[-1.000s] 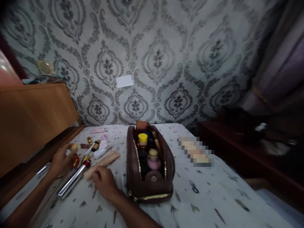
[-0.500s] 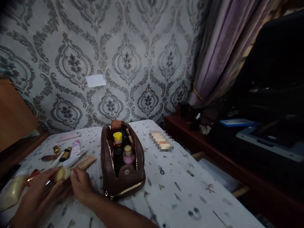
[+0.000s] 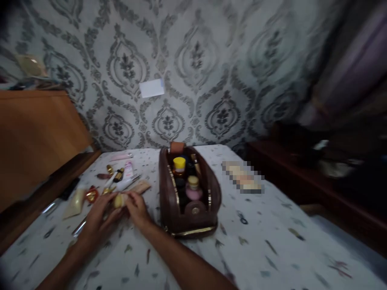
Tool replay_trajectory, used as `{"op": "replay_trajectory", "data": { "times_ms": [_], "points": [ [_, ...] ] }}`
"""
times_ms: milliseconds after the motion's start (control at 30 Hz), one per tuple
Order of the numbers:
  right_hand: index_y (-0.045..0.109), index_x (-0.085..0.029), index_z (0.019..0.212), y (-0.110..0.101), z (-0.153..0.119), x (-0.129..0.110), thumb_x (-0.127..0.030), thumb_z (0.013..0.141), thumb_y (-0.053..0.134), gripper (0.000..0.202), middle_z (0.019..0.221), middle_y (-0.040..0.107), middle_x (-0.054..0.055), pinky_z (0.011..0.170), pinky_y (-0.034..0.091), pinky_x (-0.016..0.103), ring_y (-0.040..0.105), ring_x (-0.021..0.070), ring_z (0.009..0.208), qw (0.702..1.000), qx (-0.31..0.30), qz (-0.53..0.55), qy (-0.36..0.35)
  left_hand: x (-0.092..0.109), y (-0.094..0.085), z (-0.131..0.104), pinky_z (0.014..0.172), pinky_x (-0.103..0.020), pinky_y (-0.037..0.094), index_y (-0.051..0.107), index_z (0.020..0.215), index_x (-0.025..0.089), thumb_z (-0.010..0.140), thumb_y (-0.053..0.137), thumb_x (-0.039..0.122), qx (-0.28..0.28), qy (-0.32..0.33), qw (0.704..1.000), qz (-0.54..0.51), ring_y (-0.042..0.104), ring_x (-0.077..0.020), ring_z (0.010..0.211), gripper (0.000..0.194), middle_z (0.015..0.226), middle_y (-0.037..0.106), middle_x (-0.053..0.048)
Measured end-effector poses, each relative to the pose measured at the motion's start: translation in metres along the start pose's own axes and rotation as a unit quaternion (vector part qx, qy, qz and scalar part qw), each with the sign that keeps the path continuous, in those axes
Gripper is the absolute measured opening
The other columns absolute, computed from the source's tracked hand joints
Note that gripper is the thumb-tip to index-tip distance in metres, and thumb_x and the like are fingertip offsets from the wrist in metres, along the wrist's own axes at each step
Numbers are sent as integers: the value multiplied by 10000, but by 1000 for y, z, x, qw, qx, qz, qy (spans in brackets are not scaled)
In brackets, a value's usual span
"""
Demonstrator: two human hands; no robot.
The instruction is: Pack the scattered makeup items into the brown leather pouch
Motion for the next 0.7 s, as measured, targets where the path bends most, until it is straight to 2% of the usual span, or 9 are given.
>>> {"op": "replay_trajectory", "data": {
  "times_ms": [67,267,500,600,700],
  "points": [
    [656,-195,1029,0,-2,-4,-513,759,636,417,862,632,21,457,363,188,500,114,613,1000,-2,9,4,1,-2,1,939,-429,465,557,1197,207,888,556,402,-9,-34,999,-10,589,-273,1086,365,1146,643,-115],
    [627,-173,1083,5,-5,-14,-443,712,722,469,924,631,43,465,384,180,534,112,650,999,-28,43,-2,1,-8,0,918,-416,453,542,1198,193,887,590,352,-34,-62,997,-30,580,-264,1068,352,1143,630,-120],
    [619,-183,1084,9,-5,-14,-339,688,763,449,1011,666,70,526,428,195,606,154,780,997,-51,59,-7,-7,-10,-2,912,-376,455,547,1187,202,884,602,348,-24,-91,990,-104,578,-253,1087,341,1191,609,-104],
    [617,-192,1087,9,-5,-14,-341,668,778,473,993,657,61,496,417,190,592,138,722,997,-46,56,-2,-10,-10,-3,932,-381,451,544,1192,207,881,605,351,-28,-102,988,-113,566,-259,1115,347,1217,598,-104],
    [620,-194,1107,8,-6,-16,-394,691,762,483,881,632,26,460,391,184,556,107,620,998,-41,45,0,-10,-10,-5,938,-391,453,529,1218,206,870,619,353,-30,-105,987,-119,569,-264,1118,388,1227,597,-109]
  ]
}}
Point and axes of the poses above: each hand's wrist, its own z-axis towards the middle knuckle, its own y-axis out of the palm, x = y × z, the point moved 4 cm from there along z, towards the middle knuckle
